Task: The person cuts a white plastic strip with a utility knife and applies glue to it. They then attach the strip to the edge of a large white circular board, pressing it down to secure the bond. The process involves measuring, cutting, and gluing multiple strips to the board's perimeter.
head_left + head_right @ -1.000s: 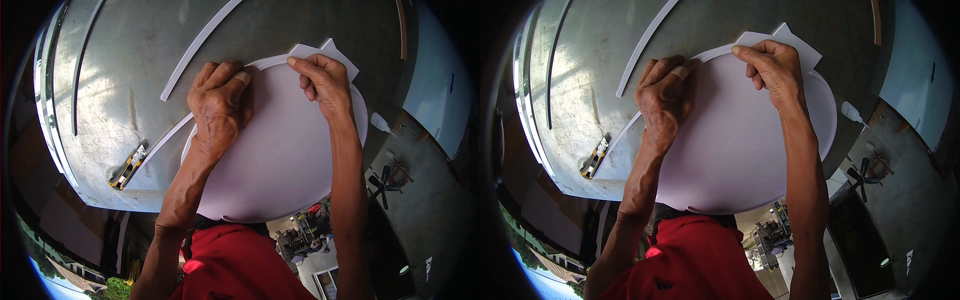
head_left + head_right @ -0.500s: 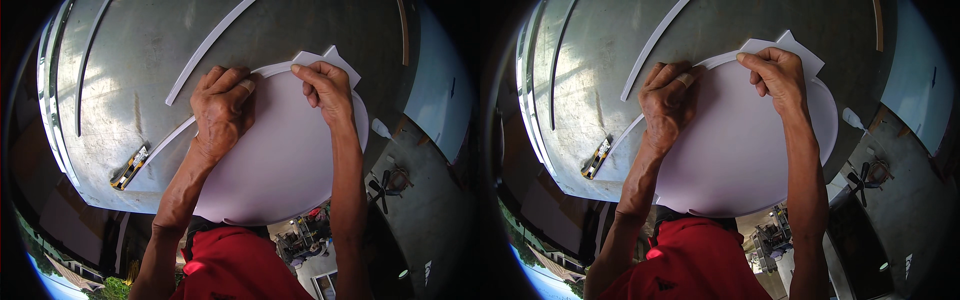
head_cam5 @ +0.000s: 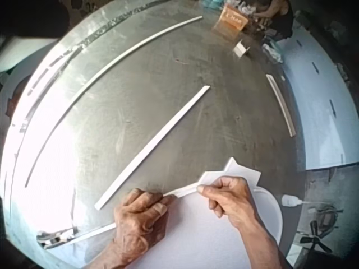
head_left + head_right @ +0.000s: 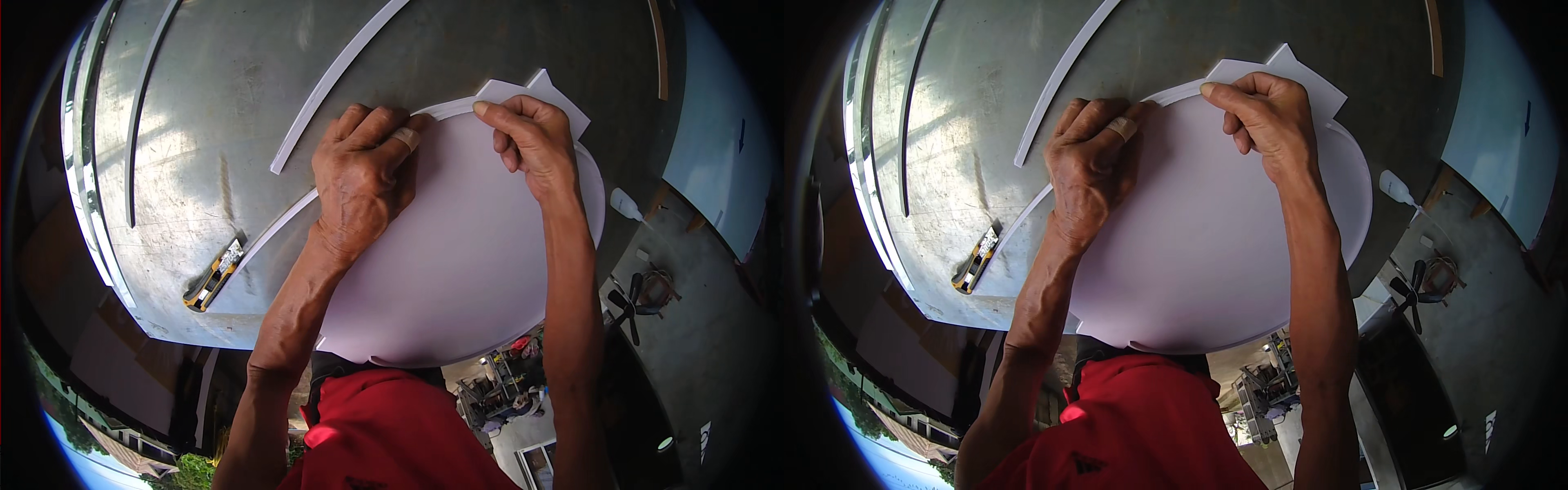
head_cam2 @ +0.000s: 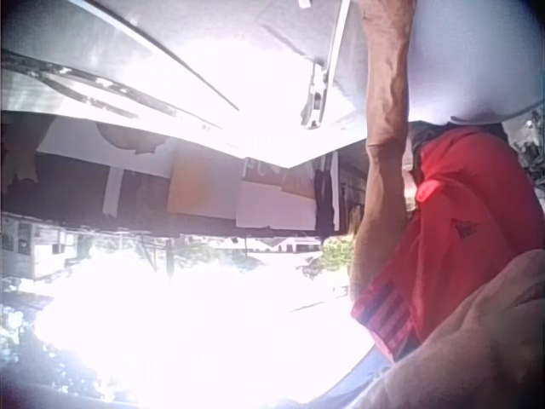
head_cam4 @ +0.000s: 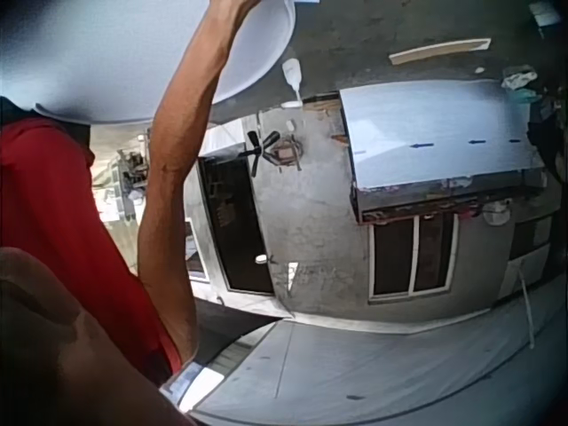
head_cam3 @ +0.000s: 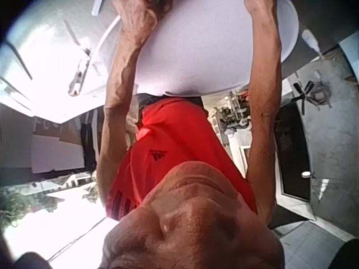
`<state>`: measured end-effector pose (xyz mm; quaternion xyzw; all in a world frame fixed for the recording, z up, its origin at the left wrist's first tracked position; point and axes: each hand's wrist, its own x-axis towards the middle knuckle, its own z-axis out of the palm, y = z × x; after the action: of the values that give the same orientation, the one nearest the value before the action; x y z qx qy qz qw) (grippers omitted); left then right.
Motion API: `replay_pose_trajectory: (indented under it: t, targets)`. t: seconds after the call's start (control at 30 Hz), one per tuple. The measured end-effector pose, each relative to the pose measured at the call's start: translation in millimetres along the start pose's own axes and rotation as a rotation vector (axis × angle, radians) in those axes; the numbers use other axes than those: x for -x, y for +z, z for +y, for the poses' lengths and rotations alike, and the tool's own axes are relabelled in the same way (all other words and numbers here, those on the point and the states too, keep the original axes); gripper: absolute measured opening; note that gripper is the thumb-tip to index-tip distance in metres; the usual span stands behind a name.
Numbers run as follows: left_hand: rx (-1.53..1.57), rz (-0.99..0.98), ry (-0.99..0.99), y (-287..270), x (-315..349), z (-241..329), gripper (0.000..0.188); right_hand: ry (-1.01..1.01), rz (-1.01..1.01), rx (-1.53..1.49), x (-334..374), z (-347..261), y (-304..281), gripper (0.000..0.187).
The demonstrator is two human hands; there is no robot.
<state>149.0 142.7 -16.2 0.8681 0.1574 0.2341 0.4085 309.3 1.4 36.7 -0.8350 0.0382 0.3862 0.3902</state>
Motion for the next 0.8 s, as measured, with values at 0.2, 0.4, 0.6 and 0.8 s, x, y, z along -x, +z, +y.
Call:
replay_pose_trajectory:
  t: [0.2, 0.4, 0.6, 0.8]
  targets:
    - [0.036, 0.004, 0.019, -1, -2, -2, 0.03, 0.021, 0.009, -0.021, -1, -1, -2, 0.031]
    - [0.038, -0.043, -0.063, -8, -4, 4, 0.031, -0.02, -0.05, -0.076, 1, 4, -5, 0.027]
    - [0.074, 0.002, -0.039, -4, -3, 2, 0.029, -0.572, 0.182, 0.053, 18, 25, 21, 0.014]
    - [0.07, 0.001, -0.051, -3, -3, 3, 0.025, -0.968, 0.171, 0.396, 16, 21, 31, 0.029]
